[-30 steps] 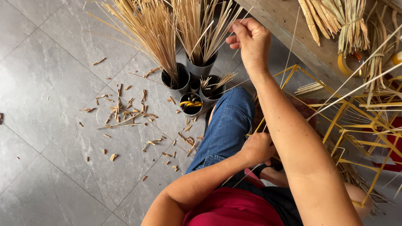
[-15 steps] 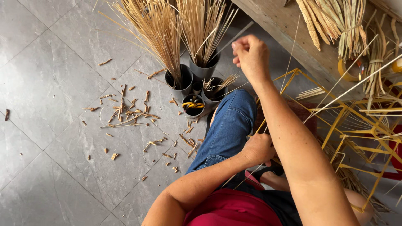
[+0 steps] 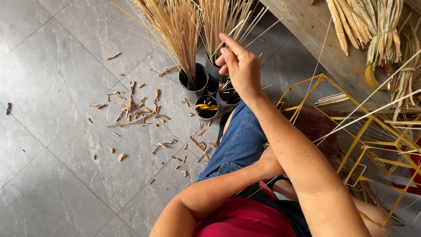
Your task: The person sits on the floor with a yellow bamboo frame across their lap and weaves thin bamboo strips onto it, threading and tensioning the strips by hand. They use a small knife to trim and point the ends of strips, then continue securing them across the frame.
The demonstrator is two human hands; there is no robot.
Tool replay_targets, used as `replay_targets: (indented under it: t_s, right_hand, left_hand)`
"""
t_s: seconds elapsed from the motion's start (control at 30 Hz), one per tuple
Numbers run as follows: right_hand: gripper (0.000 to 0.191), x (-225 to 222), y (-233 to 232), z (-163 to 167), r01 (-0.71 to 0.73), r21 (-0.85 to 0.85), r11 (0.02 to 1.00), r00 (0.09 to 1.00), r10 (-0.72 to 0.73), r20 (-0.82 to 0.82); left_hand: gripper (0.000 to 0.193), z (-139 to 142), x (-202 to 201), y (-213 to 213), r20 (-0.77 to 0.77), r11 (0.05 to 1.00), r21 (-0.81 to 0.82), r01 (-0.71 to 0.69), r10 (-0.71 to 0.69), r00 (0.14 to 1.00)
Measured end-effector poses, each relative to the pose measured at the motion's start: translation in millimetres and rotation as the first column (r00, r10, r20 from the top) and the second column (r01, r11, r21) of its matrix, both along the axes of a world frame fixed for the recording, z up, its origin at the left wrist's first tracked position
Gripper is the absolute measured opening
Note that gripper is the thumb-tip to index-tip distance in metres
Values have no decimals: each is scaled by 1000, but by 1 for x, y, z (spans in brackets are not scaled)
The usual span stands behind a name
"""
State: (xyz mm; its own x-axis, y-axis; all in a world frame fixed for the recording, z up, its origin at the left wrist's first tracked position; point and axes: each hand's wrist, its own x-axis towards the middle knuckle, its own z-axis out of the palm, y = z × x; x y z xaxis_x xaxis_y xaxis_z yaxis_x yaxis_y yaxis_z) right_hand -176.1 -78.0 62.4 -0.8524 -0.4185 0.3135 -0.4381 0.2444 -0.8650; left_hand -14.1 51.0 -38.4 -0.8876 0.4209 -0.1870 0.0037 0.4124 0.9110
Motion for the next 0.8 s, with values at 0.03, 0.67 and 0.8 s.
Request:
replay_targets:
  t_s: [0.03,0.67,0.8]
  right_hand:
    - [31,-2,-5,1,17,16,1000,1000,-16,-12]
    - [10,-25,-1,59,77,-69,995,955,-94,-280]
    - [24,-43,44,93,16,-196,980,871,-110,-479]
  left_hand:
    - [21,-11,-2,8,-149,998,-63,-13,4,989]
    - [15,45,-6,-19,24,999,34,-34,33,999]
    - [18,51,-2,-22,59,987,124,-105,98,993]
